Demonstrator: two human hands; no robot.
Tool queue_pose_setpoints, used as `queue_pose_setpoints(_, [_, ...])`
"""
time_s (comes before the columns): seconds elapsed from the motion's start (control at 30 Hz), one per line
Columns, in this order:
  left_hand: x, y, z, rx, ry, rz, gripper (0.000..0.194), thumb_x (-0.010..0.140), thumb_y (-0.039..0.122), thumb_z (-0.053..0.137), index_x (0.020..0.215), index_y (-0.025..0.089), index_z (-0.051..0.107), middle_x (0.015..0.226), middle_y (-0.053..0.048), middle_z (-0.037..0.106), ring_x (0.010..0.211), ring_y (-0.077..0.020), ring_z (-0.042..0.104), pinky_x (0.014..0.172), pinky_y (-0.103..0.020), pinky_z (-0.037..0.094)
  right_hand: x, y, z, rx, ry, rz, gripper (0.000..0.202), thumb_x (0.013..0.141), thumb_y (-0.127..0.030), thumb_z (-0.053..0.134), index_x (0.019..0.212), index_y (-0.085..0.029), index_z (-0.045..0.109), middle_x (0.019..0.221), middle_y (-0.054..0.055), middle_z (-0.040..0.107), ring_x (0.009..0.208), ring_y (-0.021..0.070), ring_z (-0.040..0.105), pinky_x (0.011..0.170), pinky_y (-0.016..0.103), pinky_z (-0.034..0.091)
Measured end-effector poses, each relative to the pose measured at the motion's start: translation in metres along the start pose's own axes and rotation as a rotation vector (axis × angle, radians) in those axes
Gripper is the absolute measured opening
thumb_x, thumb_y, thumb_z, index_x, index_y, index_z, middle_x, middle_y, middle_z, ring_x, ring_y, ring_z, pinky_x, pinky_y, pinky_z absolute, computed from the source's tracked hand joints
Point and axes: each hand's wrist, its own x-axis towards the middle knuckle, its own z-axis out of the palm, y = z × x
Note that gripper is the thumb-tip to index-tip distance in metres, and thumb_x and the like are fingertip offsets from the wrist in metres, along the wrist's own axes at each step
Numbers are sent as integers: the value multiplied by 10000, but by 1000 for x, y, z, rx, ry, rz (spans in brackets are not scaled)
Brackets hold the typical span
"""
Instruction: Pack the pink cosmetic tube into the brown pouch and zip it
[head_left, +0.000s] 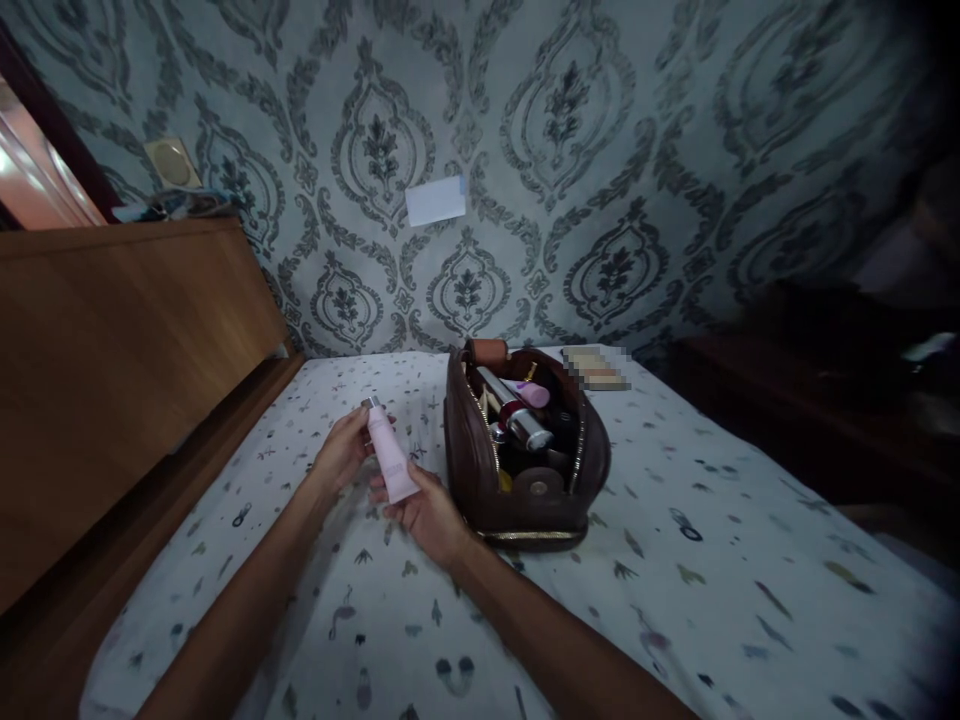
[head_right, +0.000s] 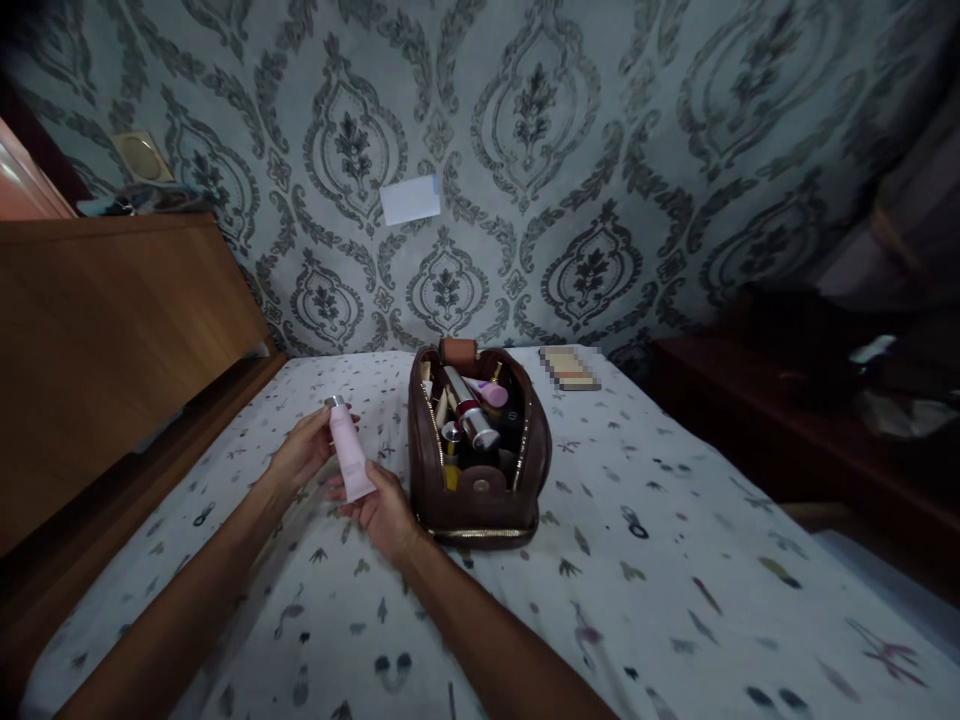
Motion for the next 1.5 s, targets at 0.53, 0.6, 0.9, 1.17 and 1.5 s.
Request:
queue_pose_setpoints(0.53, [7, 44, 25, 91, 21, 55, 477, 550, 416, 862, 880, 149, 645, 778, -45, 728, 650, -154, 650, 573, -235, 516, 5, -3, 7, 2, 105, 90, 682, 907, -703, 326, 843, -91, 620, 691, 79, 665, 558, 150, 644, 485, 222, 413])
queue_pose_setpoints(0.6, [8, 48, 30, 105, 14, 62, 483, 542, 423, 867, 875, 146, 652, 799, -50, 733, 658, -151, 650, 558, -220, 512, 7, -3, 7, -13, 117, 87, 691, 878, -735, 350, 826, -93, 602, 684, 85, 665, 550, 153, 643, 472, 217, 393])
queue_pose_setpoints(0.9, [3, 68, 62, 147, -22, 62, 425, 573, 395, 855, 852, 130, 673, 765, -60, 728, 612, -145, 629, 508, -206, 511, 12, -1, 2, -17, 119, 111, 574, 978, -568, 257, 841, -111, 578, 663, 78, 663, 508, 152, 633, 465, 215, 370])
queue_pose_setpoints(1.17, [2, 84, 107, 136, -2, 27, 142, 786, 261, 688, 828, 128, 660, 733, -74, 716, 586, -142, 640, 510, -216, 533, 14, 3, -3, -5, 98, 109, 601, 956, -603, 309, 869, -94, 617, 659, 77, 653, 505, 157, 628, 488, 229, 392])
queue_pose_setpoints(1.5, [23, 86, 154, 229, -150, 79, 239, 722, 293, 761, 871, 158, 631, 715, -37, 678, 565, -140, 633, 496, -230, 540, 14, -2, 3, -47, 137, 143, 669, 935, -667, 281, 815, -103, 621, 591, 62, 631, 463, 155, 619, 448, 223, 389])
